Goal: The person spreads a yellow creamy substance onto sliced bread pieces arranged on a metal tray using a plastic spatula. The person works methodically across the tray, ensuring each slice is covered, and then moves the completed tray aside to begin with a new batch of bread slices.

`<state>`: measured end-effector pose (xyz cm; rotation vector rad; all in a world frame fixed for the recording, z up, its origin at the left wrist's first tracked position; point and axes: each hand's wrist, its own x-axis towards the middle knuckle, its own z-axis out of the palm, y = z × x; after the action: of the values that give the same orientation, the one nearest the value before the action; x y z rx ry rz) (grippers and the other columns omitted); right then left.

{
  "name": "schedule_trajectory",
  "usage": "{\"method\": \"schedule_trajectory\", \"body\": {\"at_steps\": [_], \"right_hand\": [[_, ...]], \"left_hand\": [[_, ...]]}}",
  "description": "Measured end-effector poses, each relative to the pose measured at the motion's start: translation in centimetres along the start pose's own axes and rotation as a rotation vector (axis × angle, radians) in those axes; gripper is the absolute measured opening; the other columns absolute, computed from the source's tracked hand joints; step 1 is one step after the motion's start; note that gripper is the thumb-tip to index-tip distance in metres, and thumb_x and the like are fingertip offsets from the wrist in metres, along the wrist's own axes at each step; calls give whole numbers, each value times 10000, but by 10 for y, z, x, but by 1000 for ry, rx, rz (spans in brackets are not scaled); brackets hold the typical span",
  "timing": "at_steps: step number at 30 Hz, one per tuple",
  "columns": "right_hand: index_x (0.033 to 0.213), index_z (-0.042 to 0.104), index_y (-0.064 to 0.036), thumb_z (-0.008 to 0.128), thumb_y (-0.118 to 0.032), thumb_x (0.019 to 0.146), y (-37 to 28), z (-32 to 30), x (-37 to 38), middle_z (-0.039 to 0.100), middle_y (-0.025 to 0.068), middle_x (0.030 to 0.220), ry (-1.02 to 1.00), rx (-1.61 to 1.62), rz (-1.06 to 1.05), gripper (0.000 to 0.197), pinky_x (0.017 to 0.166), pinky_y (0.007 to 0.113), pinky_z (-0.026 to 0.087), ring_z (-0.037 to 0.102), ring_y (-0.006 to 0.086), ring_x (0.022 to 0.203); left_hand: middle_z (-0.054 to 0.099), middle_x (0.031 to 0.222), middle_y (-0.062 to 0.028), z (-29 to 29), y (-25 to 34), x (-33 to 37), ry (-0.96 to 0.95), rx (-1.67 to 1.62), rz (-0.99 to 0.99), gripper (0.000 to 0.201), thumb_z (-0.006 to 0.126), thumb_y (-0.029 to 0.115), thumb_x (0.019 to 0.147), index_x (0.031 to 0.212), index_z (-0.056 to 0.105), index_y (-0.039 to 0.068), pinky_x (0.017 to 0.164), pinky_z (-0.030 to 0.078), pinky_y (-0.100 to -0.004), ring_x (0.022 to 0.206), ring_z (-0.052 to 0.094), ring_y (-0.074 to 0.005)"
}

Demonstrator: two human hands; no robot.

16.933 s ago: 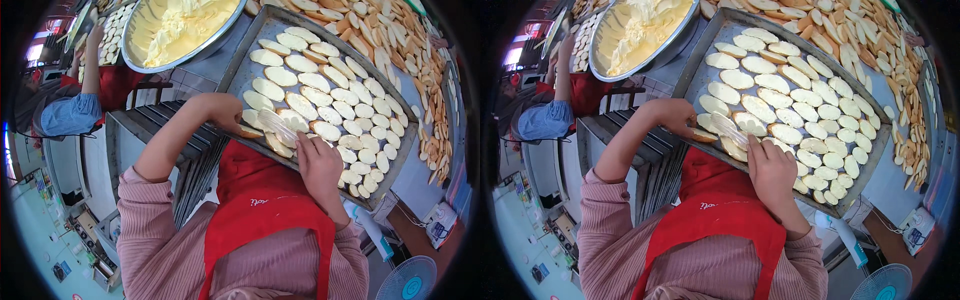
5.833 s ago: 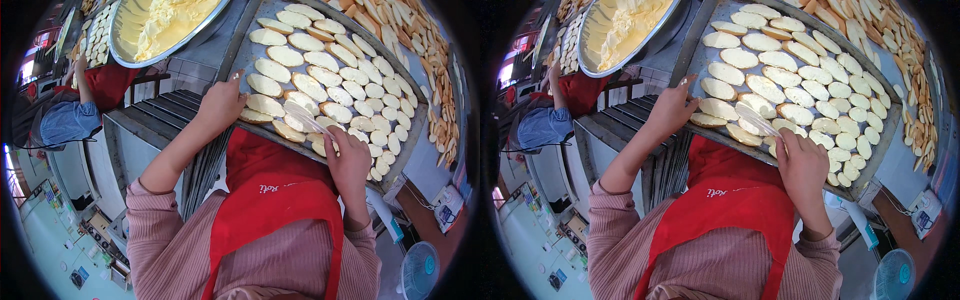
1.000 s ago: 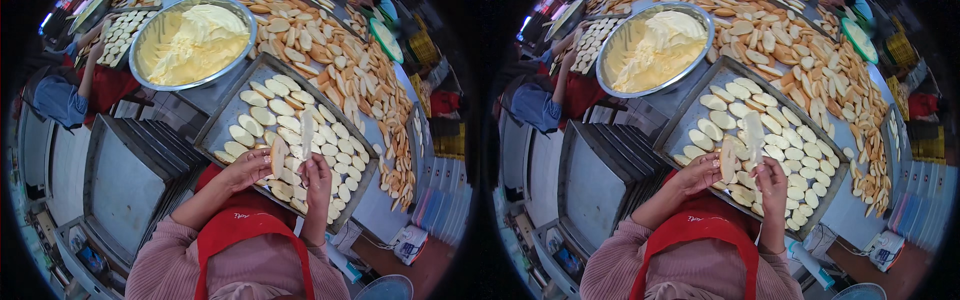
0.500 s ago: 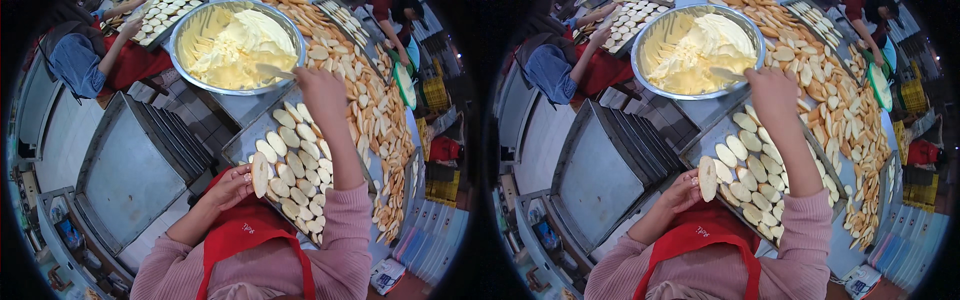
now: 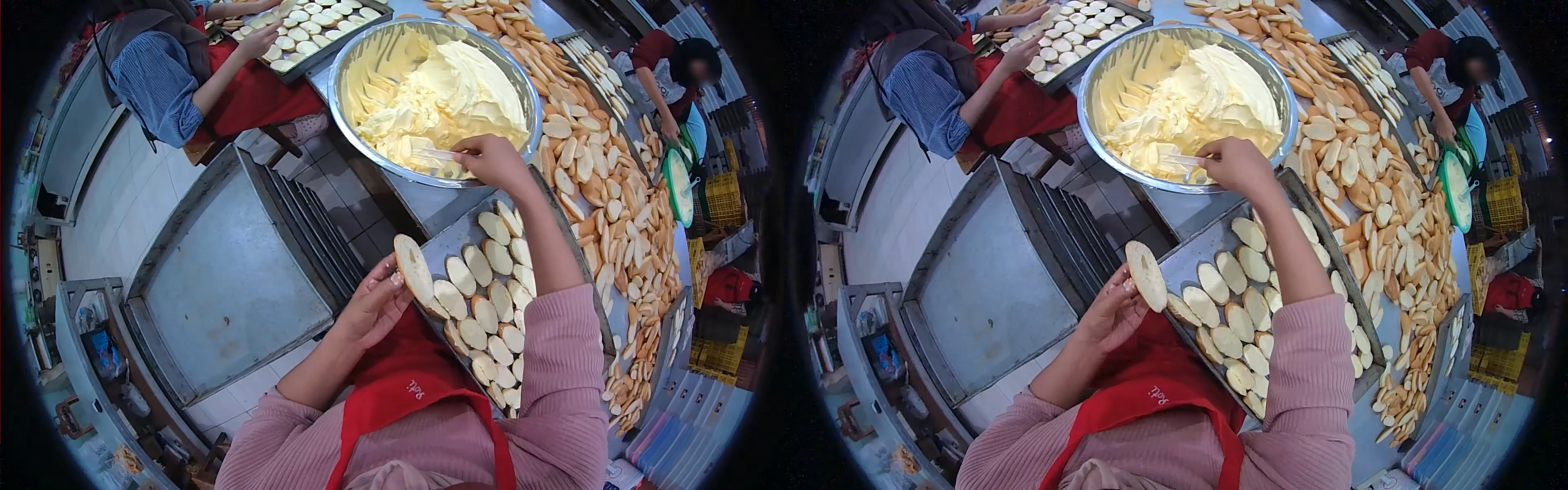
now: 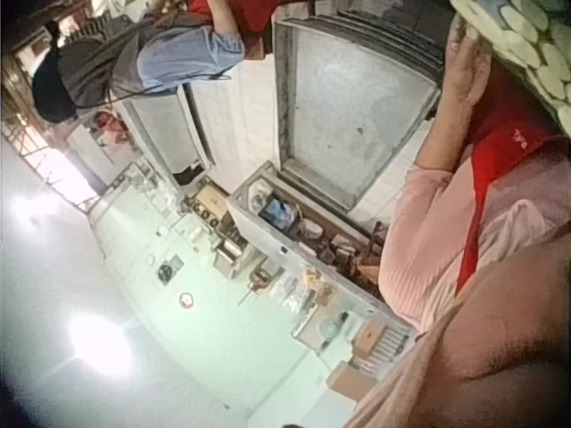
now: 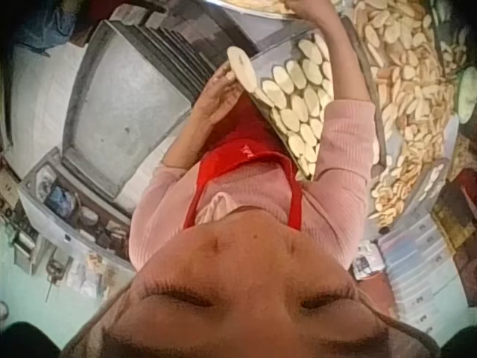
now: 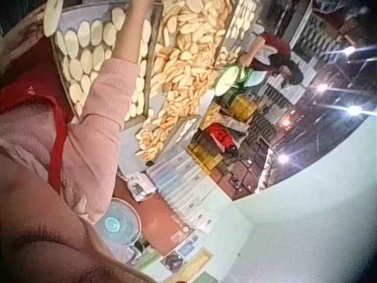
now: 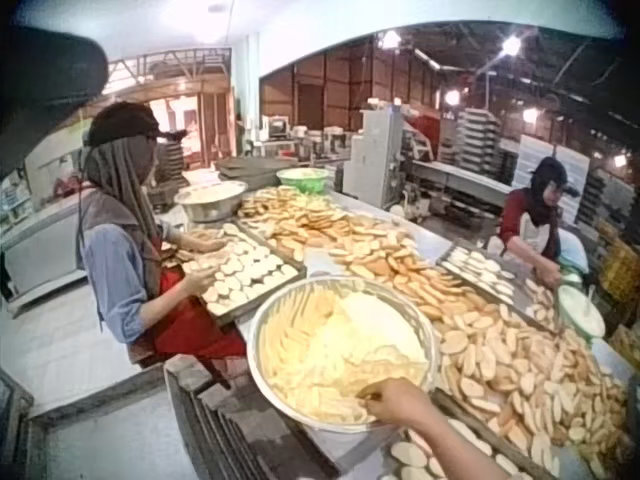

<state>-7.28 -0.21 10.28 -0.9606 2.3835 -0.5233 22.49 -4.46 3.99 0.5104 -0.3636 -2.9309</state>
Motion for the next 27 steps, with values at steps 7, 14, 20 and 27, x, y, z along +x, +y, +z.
{"method": "schedule_trajectory", "body": {"at_steps": [7, 14, 20, 27], "right_hand": [[1121, 654, 20, 646, -226, 915, 28, -23, -51, 673, 36, 811, -27, 544, -116, 321, 710, 236, 473, 606, 83, 782], [1048, 675, -5, 664, -126, 896, 18, 30, -152, 696, 63, 886, 264, 584, -161, 195, 734, 274, 494, 634, 123, 823], [1039, 714, -139, 675, -6, 728, 24, 65, -208, 687, -12, 1015, 790, -194, -370, 341, 699, 322, 373, 572, 163, 822], [1008, 725, -101, 689, -2, 746, 59, 48, -277, 683, 8, 922, 874, -252, -308, 282, 655, 299, 391, 581, 146, 762]], "left_hand": [[561, 1275, -67, 11, 15, 14, 79, -39, 133, 453, 556, 80, 959, 1385, 405, 57, 989, 492, -255, 1144, 579, -142], [556, 1303, -112, 28, 4, 21, 39, -98, 121, 417, 552, 125, 969, 1360, 438, 35, 996, 515, -283, 1194, 565, -201], [565, 1285, -113, 40, -14, 22, 89, -138, 76, 390, 572, 107, 955, 1325, 475, 31, 988, 520, -277, 1162, 582, -199], [540, 1298, -98, 52, -30, 21, 80, -22, 51, 465, 586, 106, 945, 1373, 410, 59, 1026, 486, -301, 1185, 559, -188]]}}
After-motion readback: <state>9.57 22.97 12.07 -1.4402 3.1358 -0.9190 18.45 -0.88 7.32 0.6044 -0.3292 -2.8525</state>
